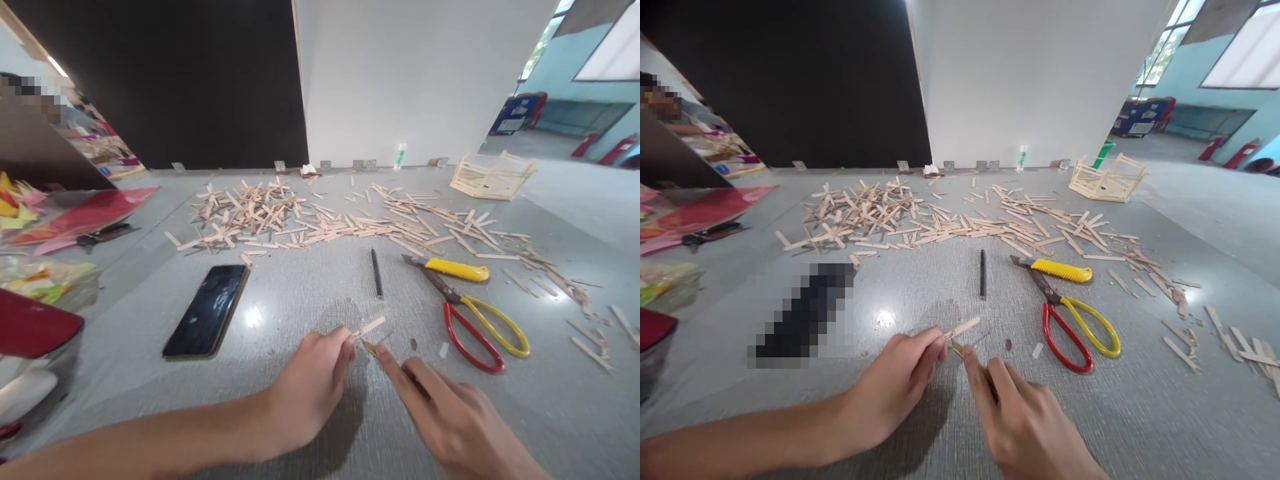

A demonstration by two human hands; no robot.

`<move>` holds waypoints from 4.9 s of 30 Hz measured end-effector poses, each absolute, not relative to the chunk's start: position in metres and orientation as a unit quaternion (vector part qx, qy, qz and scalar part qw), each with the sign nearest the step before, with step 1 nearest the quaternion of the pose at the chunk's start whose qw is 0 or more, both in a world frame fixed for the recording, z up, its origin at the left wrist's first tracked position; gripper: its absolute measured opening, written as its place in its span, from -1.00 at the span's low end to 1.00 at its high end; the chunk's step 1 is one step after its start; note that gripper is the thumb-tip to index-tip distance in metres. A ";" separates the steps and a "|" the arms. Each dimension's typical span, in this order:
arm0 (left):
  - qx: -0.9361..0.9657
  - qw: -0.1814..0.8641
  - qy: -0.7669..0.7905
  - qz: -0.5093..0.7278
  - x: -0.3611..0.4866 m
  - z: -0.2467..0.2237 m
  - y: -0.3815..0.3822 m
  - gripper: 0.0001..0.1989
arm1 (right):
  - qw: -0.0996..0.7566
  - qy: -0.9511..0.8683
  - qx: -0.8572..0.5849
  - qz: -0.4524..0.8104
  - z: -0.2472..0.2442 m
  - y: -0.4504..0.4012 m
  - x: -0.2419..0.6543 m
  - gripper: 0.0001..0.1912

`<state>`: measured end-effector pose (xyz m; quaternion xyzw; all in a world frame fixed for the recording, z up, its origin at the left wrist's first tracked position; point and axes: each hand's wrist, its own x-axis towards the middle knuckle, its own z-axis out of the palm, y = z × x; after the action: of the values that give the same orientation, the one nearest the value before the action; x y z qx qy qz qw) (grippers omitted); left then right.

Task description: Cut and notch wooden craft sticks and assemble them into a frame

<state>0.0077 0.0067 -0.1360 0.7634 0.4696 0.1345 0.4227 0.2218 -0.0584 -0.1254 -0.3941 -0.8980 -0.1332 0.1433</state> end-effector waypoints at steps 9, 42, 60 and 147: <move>0.773 0.409 0.471 0.119 0.010 -0.134 0.007 -0.61 | 0.128 -0.903 -0.394 -0.110 -0.126 -0.056 0.218 -0.34; 0.802 0.358 0.468 0.098 0.012 -0.135 0.010 -0.61 | 0.024 -0.878 -0.389 -0.279 -0.138 -0.062 0.203 -0.38; 0.694 0.488 0.453 0.275 0.011 -0.137 0.008 -0.46 | 0.173 -0.883 -0.408 -0.154 -0.125 -0.057 0.214 -0.33; 0.758 0.408 0.414 0.296 0.011 -0.140 -0.002 -0.66 | 0.356 -0.792 -0.488 0.092 -0.129 -0.050 0.225 -0.76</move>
<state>0.0108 -0.0023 -0.1396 0.7582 0.4135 0.2958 0.4083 0.2253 -0.0496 -0.1293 -0.4883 -0.7916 0.0922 0.3556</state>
